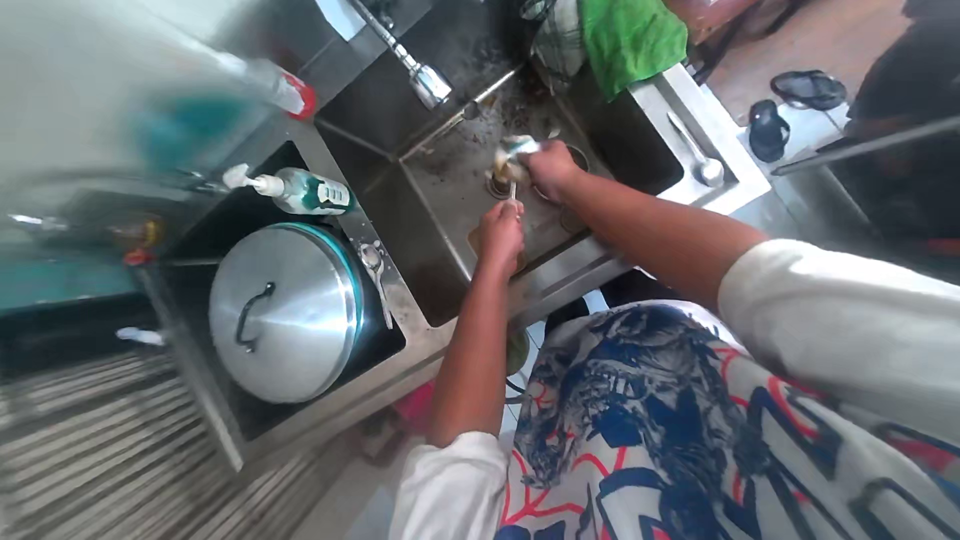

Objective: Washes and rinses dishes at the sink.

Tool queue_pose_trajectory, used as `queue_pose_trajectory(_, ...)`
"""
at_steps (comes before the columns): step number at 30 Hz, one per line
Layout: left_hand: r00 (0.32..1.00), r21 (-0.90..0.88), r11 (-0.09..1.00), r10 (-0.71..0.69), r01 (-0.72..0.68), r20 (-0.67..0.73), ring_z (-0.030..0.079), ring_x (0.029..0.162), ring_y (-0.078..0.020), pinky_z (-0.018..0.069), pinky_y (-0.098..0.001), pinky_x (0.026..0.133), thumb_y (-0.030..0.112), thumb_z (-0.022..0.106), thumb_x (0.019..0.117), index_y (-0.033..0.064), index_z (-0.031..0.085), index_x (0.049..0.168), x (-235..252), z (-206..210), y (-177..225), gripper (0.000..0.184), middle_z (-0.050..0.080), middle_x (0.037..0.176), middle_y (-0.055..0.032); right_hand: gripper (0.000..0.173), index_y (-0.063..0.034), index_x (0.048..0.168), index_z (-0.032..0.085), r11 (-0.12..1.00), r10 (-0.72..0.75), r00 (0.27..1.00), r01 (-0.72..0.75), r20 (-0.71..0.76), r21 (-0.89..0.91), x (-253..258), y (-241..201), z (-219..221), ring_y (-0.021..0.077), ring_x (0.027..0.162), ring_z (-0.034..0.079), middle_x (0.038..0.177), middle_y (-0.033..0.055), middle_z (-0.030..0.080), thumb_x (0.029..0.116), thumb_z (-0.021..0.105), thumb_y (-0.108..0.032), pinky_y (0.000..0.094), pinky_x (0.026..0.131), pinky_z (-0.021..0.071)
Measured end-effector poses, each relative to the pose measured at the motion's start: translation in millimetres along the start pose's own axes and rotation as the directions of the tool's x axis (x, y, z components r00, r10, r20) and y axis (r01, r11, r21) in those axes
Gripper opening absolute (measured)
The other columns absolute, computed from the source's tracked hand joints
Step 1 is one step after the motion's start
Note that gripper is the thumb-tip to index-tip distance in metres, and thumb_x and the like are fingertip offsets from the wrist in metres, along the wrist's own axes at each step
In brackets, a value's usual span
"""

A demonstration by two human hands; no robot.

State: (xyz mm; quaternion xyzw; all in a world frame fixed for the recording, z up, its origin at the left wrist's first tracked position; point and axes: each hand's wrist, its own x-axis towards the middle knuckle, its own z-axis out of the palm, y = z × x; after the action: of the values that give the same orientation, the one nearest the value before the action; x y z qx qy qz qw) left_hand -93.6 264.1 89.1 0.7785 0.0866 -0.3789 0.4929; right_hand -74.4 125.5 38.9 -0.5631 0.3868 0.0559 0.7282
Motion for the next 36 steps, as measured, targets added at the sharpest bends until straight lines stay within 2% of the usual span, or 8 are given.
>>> queue_pose_trajectory(7, 0.999, -0.058, 0.997, -0.054, 0.054, 0.007, 0.031, 0.046, -0.0037, 0.0299, -0.0184, 0.043, 0.026, 0.036, 0.1127, 0.0097, 0.057, 0.103, -1, -1, -1, 0.028, 0.034, 0.063, 0.0063, 0.031, 0.0033, 0.119, 0.062, 0.997, 0.071, 0.997, -0.071, 0.023, -0.018, -15, 6, 10, 0.0227, 0.084, 0.067, 0.101, 0.0159, 0.067, 0.1018, 0.064, -0.022, 0.0412, 0.077, 0.0583)
queue_pose_trajectory(15, 0.999, -0.129, 0.991, -0.024, 0.027, 0.021, 0.030, 0.044, -0.0028, 0.0285, -0.0173, 0.042, 0.025, 0.035, 0.1130, 0.0108, 0.056, 0.101, -14, -14, 10, 0.028, 0.034, 0.062, 0.0071, 0.026, 0.0027, 0.110, 0.068, 0.940, -0.216, 0.976, 0.214, 0.023, -0.264, 3, -14, 6, 0.0269, 0.090, 0.071, 0.099, 0.0172, 0.071, 0.0987, 0.067, -0.020, 0.0490, 0.085, 0.0587)
queue_pose_trajectory(20, 0.999, -0.060, 0.997, -0.041, 0.043, 0.027, 0.031, 0.045, -0.0031, 0.0284, -0.0182, 0.043, 0.024, 0.037, 0.1124, 0.0081, 0.059, 0.102, -34, -38, -15, 0.029, 0.036, 0.062, 0.0066, 0.036, 0.0042, 0.125, 0.064, 0.904, -0.282, 0.957, 0.241, -0.068, -0.353, 19, -22, -25, 0.0312, 0.104, 0.070, 0.114, 0.0216, 0.070, 0.1009, 0.065, -0.023, 0.0514, 0.095, 0.0559)
queue_pose_trajectory(23, 0.998, -0.022, 1.000, 0.000, -0.002, -0.061, 0.034, 0.048, -0.0051, 0.0309, -0.0209, 0.045, 0.025, 0.037, 0.1124, 0.0057, 0.063, 0.106, -49, -67, -50, 0.033, 0.041, 0.066, 0.0038, 0.039, -0.0009, 0.129, 0.062, 0.906, -0.275, 0.961, 0.266, 0.019, -0.330, 23, -14, -49, 0.0268, 0.101, 0.070, 0.115, 0.0175, 0.069, 0.0987, 0.069, -0.024, 0.0489, 0.091, 0.0586)
queue_pose_trajectory(26, 0.973, 0.209, 0.975, 0.119, -0.077, -0.197, 0.044, 0.059, -0.0149, 0.0415, -0.0331, 0.057, 0.026, 0.035, 0.1131, 0.0036, 0.067, 0.111, -70, -107, -80, 0.039, 0.051, 0.074, -0.0052, 0.043, -0.0072, 0.139, 0.055, 0.965, -0.218, 0.969, 0.232, 0.115, -0.123, 10, -6, -59, 0.0188, 0.093, 0.068, 0.116, 0.0104, 0.067, 0.1005, 0.065, -0.024, 0.0388, 0.081, 0.0598)
queue_pose_trajectory(29, 0.924, 0.451, 0.891, 0.214, -0.053, -0.316, 0.068, 0.091, -0.0324, 0.0542, -0.0530, 0.085, 0.021, 0.035, 0.1122, -0.0001, 0.068, 0.118, -91, -149, -104, 0.040, 0.069, 0.098, -0.0200, 0.047, -0.0148, 0.146, 0.048, 0.993, -0.117, 0.979, 0.115, 0.168, 0.019, 0, 3, -62, 0.0183, 0.100, 0.067, 0.123, 0.0071, 0.064, 0.1059, 0.054, -0.038, 0.0387, 0.083, 0.0591)
queue_pose_trajectory(31, 0.908, 0.488, 0.873, 0.200, 0.006, -0.369, 0.069, 0.102, -0.0379, 0.0526, -0.0581, 0.093, 0.021, 0.035, 0.1119, -0.0019, 0.067, 0.121, -94, -173, -119, 0.040, 0.070, 0.106, -0.0244, 0.050, -0.0218, 0.149, 0.046, 0.998, -0.042, 0.985, 0.034, 0.167, 0.047, -8, 6, -58, 0.0176, 0.105, 0.065, 0.129, 0.0043, 0.062, 0.1083, 0.041, -0.051, 0.0384, 0.087, 0.0567)
queue_pose_trajectory(36, 0.922, 0.404, 0.913, 0.113, 0.051, -0.371, 0.066, 0.099, -0.0351, 0.0505, -0.0555, 0.092, 0.025, 0.039, 0.1116, -0.0044, 0.070, 0.108, -81, -210, -148, 0.043, 0.069, 0.101, -0.0225, 0.056, -0.0219, 0.151, 0.045, 0.999, 0.011, 0.993, -0.016, 0.114, 0.041, -24, 15, -44, 0.0203, 0.115, 0.063, 0.136, 0.0062, 0.061, 0.1073, 0.040, -0.056, 0.0421, 0.094, 0.0544)
